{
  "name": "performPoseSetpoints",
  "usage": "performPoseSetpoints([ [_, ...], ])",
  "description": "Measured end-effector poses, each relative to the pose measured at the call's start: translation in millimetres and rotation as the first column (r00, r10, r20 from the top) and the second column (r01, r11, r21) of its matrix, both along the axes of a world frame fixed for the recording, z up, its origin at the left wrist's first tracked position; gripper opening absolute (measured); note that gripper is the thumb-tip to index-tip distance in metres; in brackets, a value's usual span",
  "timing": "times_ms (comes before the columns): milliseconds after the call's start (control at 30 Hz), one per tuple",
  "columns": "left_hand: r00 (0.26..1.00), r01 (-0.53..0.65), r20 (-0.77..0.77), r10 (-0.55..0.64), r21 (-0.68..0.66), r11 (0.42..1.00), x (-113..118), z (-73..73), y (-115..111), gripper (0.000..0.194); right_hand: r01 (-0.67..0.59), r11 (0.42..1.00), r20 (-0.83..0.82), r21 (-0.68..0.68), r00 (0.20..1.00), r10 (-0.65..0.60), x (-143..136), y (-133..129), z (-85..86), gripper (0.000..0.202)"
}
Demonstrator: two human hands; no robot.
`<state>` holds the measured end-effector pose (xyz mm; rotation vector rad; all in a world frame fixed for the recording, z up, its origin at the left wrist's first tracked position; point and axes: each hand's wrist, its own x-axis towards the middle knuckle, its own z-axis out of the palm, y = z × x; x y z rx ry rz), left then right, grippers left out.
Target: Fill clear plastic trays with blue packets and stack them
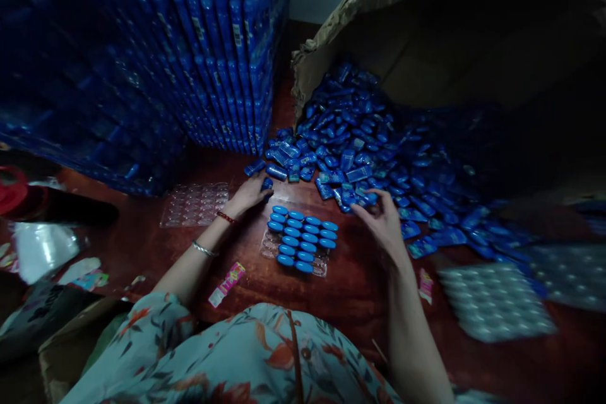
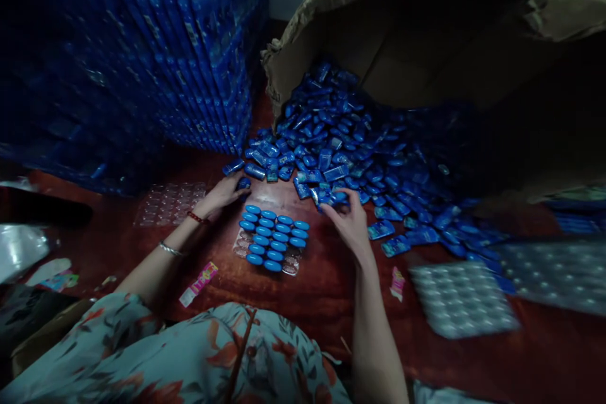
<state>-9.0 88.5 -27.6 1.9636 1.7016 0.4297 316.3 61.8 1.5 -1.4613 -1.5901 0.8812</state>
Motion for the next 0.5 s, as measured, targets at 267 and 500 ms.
performPoseSetpoints([
  [267, 0.872, -0.324, 0.421, 0.25, 0.113, 0.939, -19.3, -5.4, -66.8, 0.026, -0.153, 0.983, 0.021, -0.104, 0.988, 0.155, 2.9, -101.3, -12.7, 0.022],
  [500, 0.771, -0.49, 0.573, 0.28, 0.251, 0.835, 4.5, -2.5, -151.7, 0.017, -0.339, 0.909, 0.549, 0.245, 0.821, 0.158, -16.5, -111.5, -36.2, 0.028],
])
